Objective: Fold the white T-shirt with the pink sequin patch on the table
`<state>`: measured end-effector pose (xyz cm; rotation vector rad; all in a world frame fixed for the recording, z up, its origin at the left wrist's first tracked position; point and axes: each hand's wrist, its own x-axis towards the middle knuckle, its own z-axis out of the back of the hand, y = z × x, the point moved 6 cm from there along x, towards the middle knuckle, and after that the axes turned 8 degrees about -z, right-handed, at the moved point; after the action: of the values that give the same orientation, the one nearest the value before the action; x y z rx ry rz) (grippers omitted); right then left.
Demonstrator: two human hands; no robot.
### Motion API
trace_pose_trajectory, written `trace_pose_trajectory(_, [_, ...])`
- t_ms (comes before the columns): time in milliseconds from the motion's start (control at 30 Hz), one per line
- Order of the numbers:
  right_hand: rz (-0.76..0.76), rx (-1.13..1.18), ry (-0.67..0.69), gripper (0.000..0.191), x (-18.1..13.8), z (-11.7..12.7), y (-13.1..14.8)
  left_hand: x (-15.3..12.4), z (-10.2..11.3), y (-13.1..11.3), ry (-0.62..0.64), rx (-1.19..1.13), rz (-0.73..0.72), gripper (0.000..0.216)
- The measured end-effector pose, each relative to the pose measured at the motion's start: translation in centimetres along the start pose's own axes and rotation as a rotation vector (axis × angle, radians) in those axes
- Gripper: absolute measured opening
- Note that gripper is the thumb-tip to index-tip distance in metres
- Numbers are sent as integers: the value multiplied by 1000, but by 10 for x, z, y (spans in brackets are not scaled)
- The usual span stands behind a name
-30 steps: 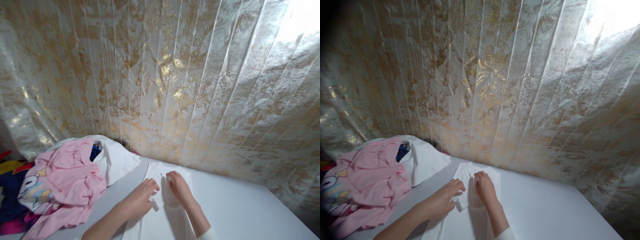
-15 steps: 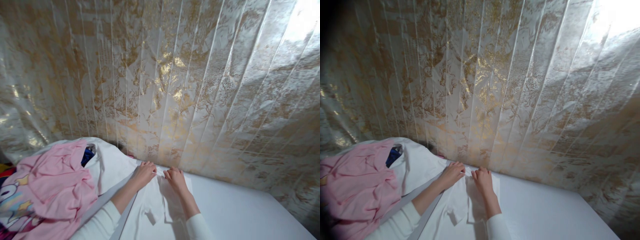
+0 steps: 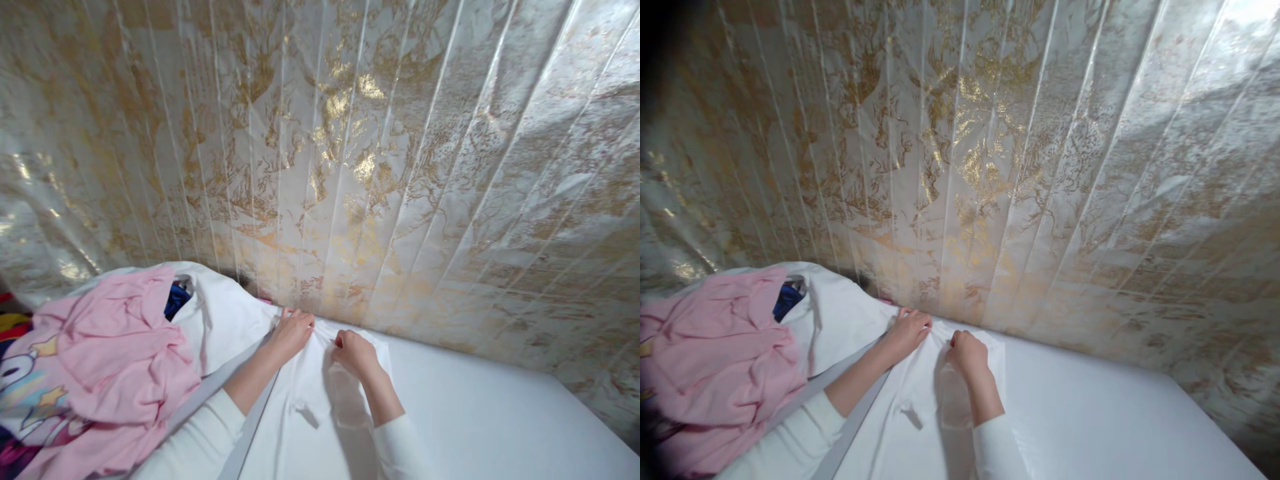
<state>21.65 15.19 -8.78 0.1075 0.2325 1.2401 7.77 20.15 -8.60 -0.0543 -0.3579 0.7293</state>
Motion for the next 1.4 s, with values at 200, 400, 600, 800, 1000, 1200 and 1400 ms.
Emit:
trace_pose_trajectory(200, [-31,3,3,25,0,2,-5,2,-3,9,-15,28,31,9])
trace_pose_trajectory(400, [-57,-7,-43,26,2,-1,-6,8,-8,20,-4,54,49,14])
trace_pose_trajectory(600, [-57,25,-80,30,6,-8,-10,9,-12,25,-15,78,52,16])
trace_pose_trajectory(800, [9,104,-120,28,16,-8,-14,-5,-3,7,-19,85,46,42])
trace_pose_trajectory(1000, [218,197,-17,24,11,7,-23,-37,-17,-48,97,10,-41,41])
trace_pose_trajectory(1200, [213,159,-10,46,7,5,-24,-50,-28,-59,213,-155,-9,51])
trace_pose_trajectory(1400, [264,275,-70,33,8,12,-18,-39,-18,-57,8,-387,73,32])
